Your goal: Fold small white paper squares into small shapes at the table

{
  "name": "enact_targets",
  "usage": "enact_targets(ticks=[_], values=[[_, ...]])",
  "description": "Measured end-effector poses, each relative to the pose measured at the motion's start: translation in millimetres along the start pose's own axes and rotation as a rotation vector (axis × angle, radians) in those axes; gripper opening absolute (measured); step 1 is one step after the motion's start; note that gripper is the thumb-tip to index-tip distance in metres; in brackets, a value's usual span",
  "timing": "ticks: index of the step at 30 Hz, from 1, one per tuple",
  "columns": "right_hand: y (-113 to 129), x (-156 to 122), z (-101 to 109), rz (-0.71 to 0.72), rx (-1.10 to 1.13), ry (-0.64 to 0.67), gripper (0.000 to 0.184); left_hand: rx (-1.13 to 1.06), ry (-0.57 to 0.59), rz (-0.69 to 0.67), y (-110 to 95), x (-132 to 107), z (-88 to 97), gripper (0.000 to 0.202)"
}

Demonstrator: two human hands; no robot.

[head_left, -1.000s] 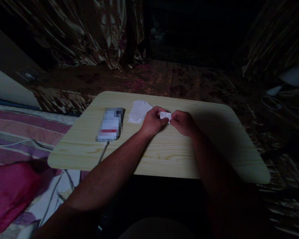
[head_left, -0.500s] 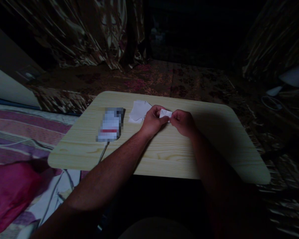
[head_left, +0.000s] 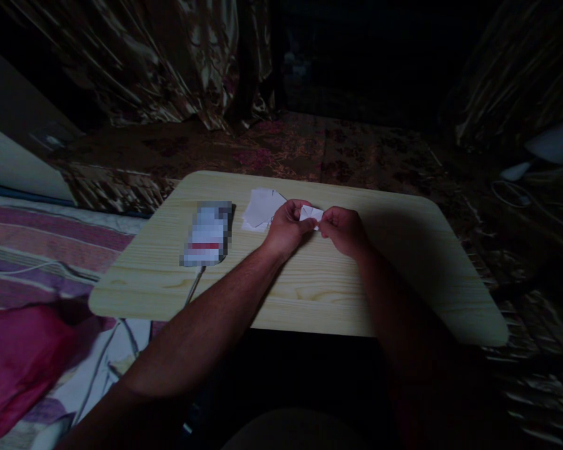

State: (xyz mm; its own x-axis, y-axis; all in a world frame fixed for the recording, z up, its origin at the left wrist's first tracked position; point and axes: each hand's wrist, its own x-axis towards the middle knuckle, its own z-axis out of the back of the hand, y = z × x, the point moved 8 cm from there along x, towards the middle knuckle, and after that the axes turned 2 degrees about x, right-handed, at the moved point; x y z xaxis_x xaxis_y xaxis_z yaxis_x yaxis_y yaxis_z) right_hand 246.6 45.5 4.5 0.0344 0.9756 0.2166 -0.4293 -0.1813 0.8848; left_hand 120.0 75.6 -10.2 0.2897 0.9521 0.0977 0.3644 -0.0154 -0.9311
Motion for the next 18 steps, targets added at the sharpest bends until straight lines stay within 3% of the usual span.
enact_targets(ticks=[9, 18], values=[[1.3, -0.5, 7.2, -0.076, 0.093, -0.065, 0.009, 0.027, 0.024, 0.002, 2.1, 1.9, 1.2, 0.046], [-0.1, 0.9, 4.9, -0.012, 0.006, -0.051, 0.009, 0.08, -0.027, 0.029, 2.5, 1.2, 5.3, 0.042]])
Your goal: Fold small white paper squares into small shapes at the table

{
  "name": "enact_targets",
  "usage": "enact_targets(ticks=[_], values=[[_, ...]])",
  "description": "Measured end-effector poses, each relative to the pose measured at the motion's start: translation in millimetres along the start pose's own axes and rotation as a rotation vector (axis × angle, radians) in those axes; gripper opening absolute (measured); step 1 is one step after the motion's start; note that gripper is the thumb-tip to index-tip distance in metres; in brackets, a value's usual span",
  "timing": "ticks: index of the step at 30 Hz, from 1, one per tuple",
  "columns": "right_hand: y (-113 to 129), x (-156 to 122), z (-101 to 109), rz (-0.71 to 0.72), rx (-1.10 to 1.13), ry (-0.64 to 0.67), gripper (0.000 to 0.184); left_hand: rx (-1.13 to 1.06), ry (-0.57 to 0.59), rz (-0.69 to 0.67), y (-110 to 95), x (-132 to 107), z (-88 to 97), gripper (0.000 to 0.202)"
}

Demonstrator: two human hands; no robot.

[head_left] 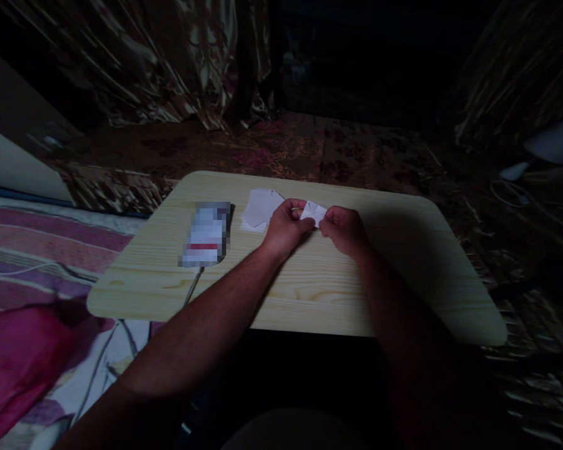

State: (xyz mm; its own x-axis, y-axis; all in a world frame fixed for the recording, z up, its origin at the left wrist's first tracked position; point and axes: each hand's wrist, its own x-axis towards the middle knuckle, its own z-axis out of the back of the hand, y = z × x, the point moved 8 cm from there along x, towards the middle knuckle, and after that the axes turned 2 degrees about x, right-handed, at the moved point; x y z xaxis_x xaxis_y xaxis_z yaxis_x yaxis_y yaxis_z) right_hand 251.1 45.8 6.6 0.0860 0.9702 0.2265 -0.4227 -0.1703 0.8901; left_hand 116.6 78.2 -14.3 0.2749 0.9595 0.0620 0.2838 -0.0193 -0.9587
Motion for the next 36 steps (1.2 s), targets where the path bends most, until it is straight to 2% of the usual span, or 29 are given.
enact_targets(ticks=[4, 17, 36], values=[[0.9, 0.1, 1.2, 0.024, -0.006, -0.008, 0.009, -0.007, -0.005, 0.0, 0.6, 0.2, 0.3, 0.041], [2.4, -1.9, -1.4, -0.046, 0.092, 0.016, 0.005, -0.048, -0.042, -0.015, -1.3, 0.7, 2.5, 0.041], [3.4, -2.6, -0.8, -0.052, 0.061, 0.032, 0.004, -0.045, -0.039, -0.02, -1.3, 2.1, 3.0, 0.043]])
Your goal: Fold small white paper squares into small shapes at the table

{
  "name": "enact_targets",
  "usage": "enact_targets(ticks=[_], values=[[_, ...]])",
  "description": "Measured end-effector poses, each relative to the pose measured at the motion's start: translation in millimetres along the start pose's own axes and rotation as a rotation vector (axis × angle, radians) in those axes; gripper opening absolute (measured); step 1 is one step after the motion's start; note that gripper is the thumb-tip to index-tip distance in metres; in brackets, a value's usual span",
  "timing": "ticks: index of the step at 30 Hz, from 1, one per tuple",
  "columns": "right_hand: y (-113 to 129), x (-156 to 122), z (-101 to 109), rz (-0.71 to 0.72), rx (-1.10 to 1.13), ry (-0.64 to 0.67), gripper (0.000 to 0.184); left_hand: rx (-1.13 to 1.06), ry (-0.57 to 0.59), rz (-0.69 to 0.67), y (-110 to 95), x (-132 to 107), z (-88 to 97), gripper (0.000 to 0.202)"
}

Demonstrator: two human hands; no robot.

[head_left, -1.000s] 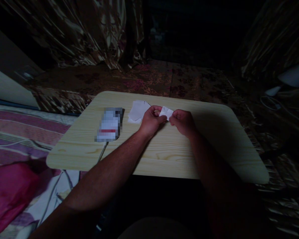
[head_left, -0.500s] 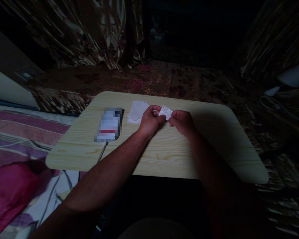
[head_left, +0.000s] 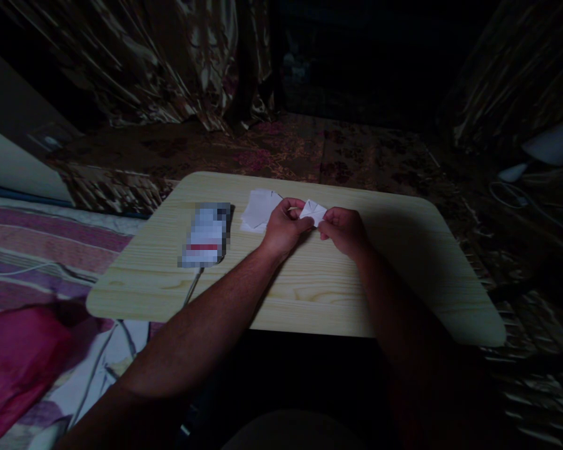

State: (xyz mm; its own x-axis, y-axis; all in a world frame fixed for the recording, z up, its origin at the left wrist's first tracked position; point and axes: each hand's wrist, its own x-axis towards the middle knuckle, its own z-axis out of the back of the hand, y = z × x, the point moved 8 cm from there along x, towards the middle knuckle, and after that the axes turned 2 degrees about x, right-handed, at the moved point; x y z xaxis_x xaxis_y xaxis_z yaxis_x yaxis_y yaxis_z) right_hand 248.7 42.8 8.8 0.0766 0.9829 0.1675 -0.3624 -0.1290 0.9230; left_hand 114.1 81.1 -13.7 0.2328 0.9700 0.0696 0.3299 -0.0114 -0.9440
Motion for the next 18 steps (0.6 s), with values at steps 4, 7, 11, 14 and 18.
enact_targets(ticks=[4, 7, 11, 14, 18], values=[[-2.1, 0.2, -0.2, -0.016, 0.011, -0.007, 0.004, 0.008, 0.006, -0.007, 0.4, 0.1, 0.2, 0.043], [-0.9, -0.3, 0.3, -0.003, -0.006, -0.015, 0.006, 0.008, 0.008, -0.007, 0.2, -0.6, -0.2, 0.042], [-0.4, -0.6, 0.3, -0.004, -0.016, -0.019, 0.006, 0.01, 0.004, 0.006, -0.9, -1.8, -1.2, 0.042], [-0.1, -0.4, 0.5, -0.002, -0.002, -0.022, 0.006, 0.006, 0.005, 0.008, -1.2, -2.1, -1.6, 0.042], [1.4, -0.7, 1.5, 0.007, -0.05, -0.023, 0.007, 0.016, 0.024, 0.015, 1.6, -1.6, -1.6, 0.042]])
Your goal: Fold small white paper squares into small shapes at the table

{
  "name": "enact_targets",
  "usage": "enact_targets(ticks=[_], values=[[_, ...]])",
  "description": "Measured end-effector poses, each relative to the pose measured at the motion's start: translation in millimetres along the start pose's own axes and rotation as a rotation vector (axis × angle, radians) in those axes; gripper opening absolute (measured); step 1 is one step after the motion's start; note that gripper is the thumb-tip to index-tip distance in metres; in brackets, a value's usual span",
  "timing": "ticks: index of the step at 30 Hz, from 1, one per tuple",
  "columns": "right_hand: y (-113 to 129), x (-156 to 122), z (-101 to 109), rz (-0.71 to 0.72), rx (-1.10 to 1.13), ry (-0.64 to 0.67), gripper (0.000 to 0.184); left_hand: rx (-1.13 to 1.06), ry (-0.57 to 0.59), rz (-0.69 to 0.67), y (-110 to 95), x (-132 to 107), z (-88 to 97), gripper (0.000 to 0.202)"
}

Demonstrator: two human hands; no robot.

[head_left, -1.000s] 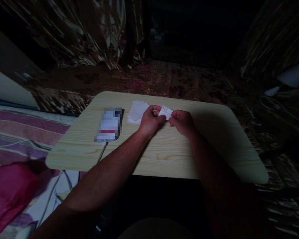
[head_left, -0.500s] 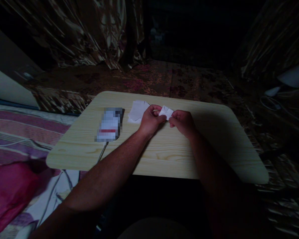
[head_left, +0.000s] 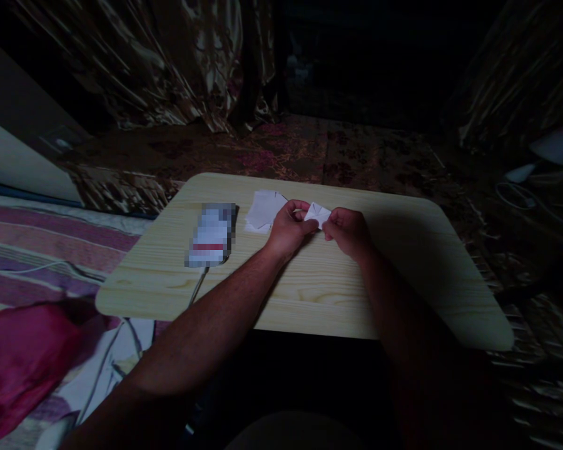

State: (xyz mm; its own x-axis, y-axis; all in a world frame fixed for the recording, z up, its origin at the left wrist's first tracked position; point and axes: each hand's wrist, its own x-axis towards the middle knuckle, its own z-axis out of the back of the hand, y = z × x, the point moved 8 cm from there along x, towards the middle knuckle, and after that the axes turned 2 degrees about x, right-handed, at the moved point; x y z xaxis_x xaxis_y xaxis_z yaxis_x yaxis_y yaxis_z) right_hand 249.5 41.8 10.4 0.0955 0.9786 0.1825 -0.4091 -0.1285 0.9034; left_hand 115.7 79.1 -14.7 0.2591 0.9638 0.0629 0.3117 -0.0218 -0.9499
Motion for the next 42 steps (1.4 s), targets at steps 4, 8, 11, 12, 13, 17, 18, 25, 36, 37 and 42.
enact_targets(ticks=[4, 8, 11, 12, 13, 17, 18, 25, 36, 37, 42], values=[[-0.7, -0.1, -0.1, -0.006, 0.012, -0.008, 0.006, -0.014, 0.007, 0.006, 1.1, 0.5, 0.5, 0.043], [-3.8, 0.9, -2.6, -0.027, 0.047, 0.005, 0.006, -0.009, -0.003, 0.021, 0.1, -0.2, -0.1, 0.043], [-4.1, 1.3, -2.6, -0.025, 0.018, 0.007, 0.006, -0.003, 0.01, 0.024, -0.7, -1.2, -2.3, 0.043], [-4.1, 1.3, -2.4, -0.027, 0.008, 0.006, 0.006, -0.001, 0.014, 0.024, -0.7, -1.4, -2.7, 0.043], [-4.2, 1.1, -2.3, -0.03, 0.004, 0.006, 0.006, 0.0, 0.015, 0.023, -0.6, -1.4, -2.6, 0.042], [-2.7, 0.0, -2.6, -0.021, 0.031, 0.003, 0.007, 0.001, 0.014, 0.012, 0.1, -1.3, -1.6, 0.042], [-2.0, -0.2, -2.6, -0.015, 0.036, 0.0, 0.007, -0.002, 0.019, 0.011, 0.3, -1.5, -2.0, 0.042], [-3.0, -0.4, -2.0, -0.032, 0.019, -0.008, 0.005, -0.001, 0.033, 0.026, 1.4, -2.7, -4.1, 0.042], [1.2, -1.1, 3.0, -0.044, 0.029, -0.043, 0.006, 0.02, 0.019, 0.017, 0.8, -2.4, -3.0, 0.041], [1.4, -1.0, 3.1, -0.044, 0.036, -0.042, 0.007, 0.025, 0.015, 0.013, 0.6, -2.1, -2.3, 0.041], [3.4, -1.0, 3.9, -0.027, 0.005, -0.045, 0.007, 0.056, 0.048, -0.002, 0.9, -1.8, -2.8, 0.041]])
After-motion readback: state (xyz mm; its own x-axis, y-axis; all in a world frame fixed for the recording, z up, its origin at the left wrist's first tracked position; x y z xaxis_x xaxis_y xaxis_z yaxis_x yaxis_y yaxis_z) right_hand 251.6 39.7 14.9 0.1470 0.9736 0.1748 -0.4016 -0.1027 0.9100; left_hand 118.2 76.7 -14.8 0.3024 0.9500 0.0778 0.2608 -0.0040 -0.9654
